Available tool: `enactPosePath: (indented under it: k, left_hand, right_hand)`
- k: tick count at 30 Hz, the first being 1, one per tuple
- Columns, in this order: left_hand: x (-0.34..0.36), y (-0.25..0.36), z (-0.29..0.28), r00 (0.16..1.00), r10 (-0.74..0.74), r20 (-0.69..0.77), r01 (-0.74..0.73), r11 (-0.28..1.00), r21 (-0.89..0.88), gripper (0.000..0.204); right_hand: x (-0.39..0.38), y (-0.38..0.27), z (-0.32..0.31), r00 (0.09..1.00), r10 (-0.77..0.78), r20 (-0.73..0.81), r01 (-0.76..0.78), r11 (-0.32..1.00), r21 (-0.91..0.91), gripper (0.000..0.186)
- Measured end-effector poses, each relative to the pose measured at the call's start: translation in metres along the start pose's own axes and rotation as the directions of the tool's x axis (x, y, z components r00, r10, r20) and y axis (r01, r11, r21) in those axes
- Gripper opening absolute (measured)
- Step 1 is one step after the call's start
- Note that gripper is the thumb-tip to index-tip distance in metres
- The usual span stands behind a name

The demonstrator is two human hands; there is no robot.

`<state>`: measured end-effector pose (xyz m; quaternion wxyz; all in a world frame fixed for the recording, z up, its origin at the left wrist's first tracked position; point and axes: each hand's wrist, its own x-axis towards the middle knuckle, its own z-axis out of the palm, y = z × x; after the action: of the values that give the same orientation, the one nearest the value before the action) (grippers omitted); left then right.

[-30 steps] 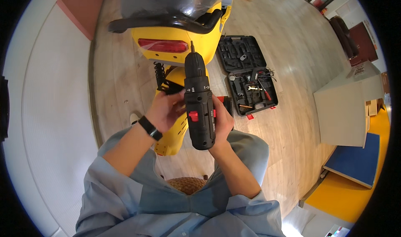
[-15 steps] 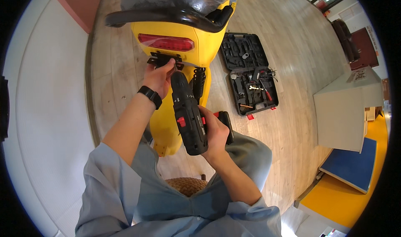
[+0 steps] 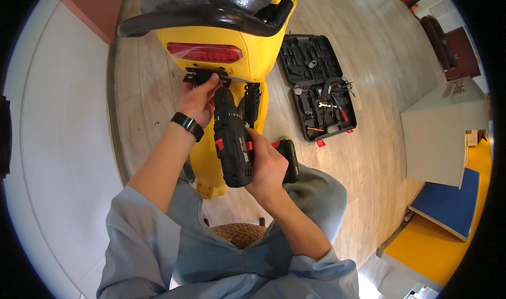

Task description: Installing a license plate bracket or light assembly on the rear of a yellow electric scooter using an electric drill.

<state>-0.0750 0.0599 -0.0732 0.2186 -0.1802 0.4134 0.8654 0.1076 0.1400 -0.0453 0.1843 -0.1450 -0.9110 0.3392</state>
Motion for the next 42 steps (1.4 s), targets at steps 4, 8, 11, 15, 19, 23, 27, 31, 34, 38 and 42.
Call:
enactPosePath:
  k: [4, 8, 11, 15, 19, 23, 27, 31, 34, 38, 42]
  left_hand:
    - [-0.003, 0.007, 0.001, 1.000, 0.019, -0.021, -0.018, 0.998, 0.056, 0.042]
    - [-0.004, 0.010, 0.005, 0.999, 0.010, -0.031, -0.008, 0.998, 0.063, 0.042]
    - [-0.004, 0.010, 0.008, 0.999, -0.002, -0.046, 0.005, 0.998, 0.070, 0.040]
    - [0.002, 0.013, 0.000, 0.997, -0.055, 0.053, 0.054, 0.998, 0.030, 0.036]
    - [0.014, 0.016, -0.012, 0.966, -0.137, 0.221, 0.133, 0.991, 0.034, 0.033]
    - [0.013, 0.015, -0.009, 0.965, -0.116, 0.234, 0.115, 0.993, 0.015, 0.031]
    - [0.015, 0.018, -0.011, 0.958, -0.150, 0.243, 0.142, 0.989, 0.052, 0.029]
    - [0.017, 0.020, -0.011, 0.957, -0.162, 0.240, 0.146, 0.986, 0.083, 0.027]
    - [0.015, 0.020, -0.010, 0.958, -0.166, 0.234, 0.141, 0.983, 0.122, 0.024]
    - [0.016, 0.020, -0.011, 0.958, -0.178, 0.226, 0.155, 0.981, 0.118, 0.023]
    - [0.016, 0.020, -0.011, 0.953, -0.189, 0.236, 0.164, 0.979, 0.120, 0.022]
  right_hand:
    - [0.001, -0.005, 0.003, 1.000, 0.002, 0.010, -0.002, 0.999, -0.039, 0.048]
    - [0.003, -0.005, 0.006, 1.000, 0.007, 0.017, -0.006, 0.998, -0.063, 0.050]
    - [0.003, -0.002, 0.008, 1.000, 0.014, 0.016, -0.012, 0.996, -0.091, 0.051]
    - [0.002, -0.003, 0.009, 1.000, 0.005, 0.026, -0.002, 0.993, -0.115, 0.052]
    - [0.001, -0.007, 0.014, 1.000, -0.029, 0.012, 0.030, 0.995, -0.099, 0.052]
    - [0.000, -0.006, 0.017, 1.000, -0.017, 0.007, 0.017, 0.988, -0.150, 0.051]
    - [0.000, -0.008, 0.019, 1.000, -0.022, 0.001, 0.022, 0.988, -0.151, 0.052]
    - [0.000, -0.009, 0.019, 0.999, -0.036, 0.003, 0.036, 0.989, -0.141, 0.052]
    - [-0.001, -0.009, 0.020, 0.999, -0.045, -0.002, 0.044, 0.989, -0.143, 0.052]
    - [-0.001, -0.009, 0.021, 0.999, -0.052, -0.015, 0.050, 0.990, -0.135, 0.054]
    - [-0.003, -0.009, 0.021, 0.999, -0.038, -0.006, 0.036, 0.988, -0.149, 0.055]
